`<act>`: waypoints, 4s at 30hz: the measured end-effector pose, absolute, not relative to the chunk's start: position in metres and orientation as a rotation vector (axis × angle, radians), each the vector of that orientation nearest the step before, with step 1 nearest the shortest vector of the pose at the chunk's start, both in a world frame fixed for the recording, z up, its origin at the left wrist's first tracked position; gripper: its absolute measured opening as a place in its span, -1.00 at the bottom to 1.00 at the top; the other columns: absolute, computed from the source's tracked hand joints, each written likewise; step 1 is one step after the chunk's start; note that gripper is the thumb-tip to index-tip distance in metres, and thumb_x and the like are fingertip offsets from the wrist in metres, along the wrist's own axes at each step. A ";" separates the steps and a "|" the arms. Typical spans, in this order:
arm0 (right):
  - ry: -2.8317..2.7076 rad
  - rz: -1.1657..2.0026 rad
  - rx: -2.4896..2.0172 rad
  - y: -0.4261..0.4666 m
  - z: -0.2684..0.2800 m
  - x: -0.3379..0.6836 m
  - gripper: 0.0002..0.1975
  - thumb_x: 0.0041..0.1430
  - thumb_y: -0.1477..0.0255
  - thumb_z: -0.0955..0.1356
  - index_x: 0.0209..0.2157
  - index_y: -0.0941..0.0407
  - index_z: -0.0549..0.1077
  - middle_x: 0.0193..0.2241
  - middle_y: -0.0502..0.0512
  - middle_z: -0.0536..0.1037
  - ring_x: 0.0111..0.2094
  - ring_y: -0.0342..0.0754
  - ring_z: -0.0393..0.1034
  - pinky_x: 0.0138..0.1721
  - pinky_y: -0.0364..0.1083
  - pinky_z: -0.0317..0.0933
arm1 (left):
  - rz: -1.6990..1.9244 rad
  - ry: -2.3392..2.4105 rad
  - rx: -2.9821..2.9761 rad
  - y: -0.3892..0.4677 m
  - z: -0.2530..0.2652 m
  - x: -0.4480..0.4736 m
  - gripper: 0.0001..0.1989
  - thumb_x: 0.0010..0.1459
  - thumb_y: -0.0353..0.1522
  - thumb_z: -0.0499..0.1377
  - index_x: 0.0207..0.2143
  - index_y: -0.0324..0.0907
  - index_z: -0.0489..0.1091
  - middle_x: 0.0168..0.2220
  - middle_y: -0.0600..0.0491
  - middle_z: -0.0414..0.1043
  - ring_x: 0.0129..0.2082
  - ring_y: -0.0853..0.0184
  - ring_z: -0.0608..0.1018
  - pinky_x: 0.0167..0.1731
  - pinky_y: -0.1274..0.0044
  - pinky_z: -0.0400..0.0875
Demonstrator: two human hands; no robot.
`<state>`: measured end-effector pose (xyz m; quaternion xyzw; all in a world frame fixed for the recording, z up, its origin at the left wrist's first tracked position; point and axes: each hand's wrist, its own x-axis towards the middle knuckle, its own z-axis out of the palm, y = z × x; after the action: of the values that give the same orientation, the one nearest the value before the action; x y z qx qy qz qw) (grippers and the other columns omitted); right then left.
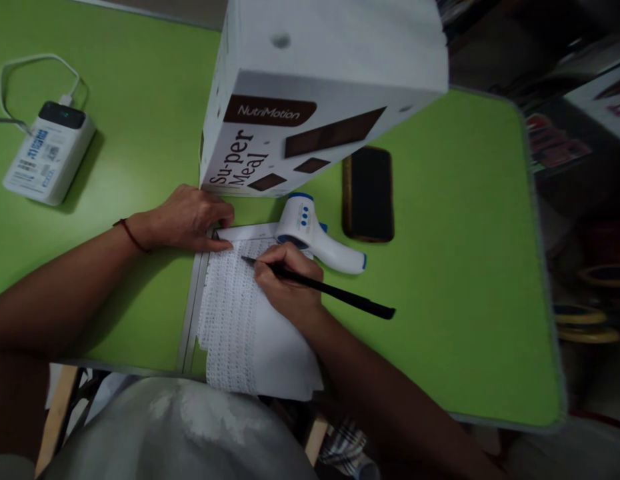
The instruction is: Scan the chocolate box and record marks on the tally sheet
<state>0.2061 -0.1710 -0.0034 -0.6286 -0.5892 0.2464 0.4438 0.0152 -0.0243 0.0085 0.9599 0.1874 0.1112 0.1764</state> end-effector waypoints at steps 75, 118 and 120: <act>-1.449 0.587 -1.538 -0.171 -0.004 0.208 -0.87 -0.06 0.51 0.34 -0.57 0.03 0.32 -0.67 -0.16 0.39 -0.63 -0.18 0.25 -0.57 -0.14 0.16 | 0.286 0.560 2.719 -0.025 0.010 0.016 -0.67 0.12 -0.08 0.25 -0.32 -0.17 0.49 -0.45 0.06 0.53 -0.52 0.37 0.43 -0.50 0.53 0.07; -1.504 0.640 -1.533 -0.172 0.001 0.207 -0.88 -0.05 0.50 0.32 -0.58 0.03 0.32 -0.68 -0.15 0.40 -0.64 -0.19 0.25 -0.58 -0.16 0.16 | 0.305 0.530 2.703 -0.024 0.008 0.016 -0.67 0.15 -0.07 0.23 -0.32 -0.17 0.47 -0.47 0.06 0.49 -0.53 0.37 0.41 -0.49 0.51 0.07; -1.501 0.639 -1.534 -0.172 0.001 0.206 -0.88 -0.06 0.49 0.32 -0.59 0.03 0.30 -0.69 -0.15 0.38 -0.65 -0.20 0.23 -0.59 -0.16 0.14 | 0.299 0.527 2.699 -0.024 0.008 0.016 -0.66 0.16 -0.06 0.22 -0.32 -0.16 0.47 -0.47 0.07 0.49 -0.53 0.36 0.40 -0.48 0.50 0.07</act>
<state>0.2063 -0.1719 0.0011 -0.6166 -0.6032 0.2566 0.4359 0.0159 -0.0239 0.0075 0.9586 0.1870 0.1061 0.1865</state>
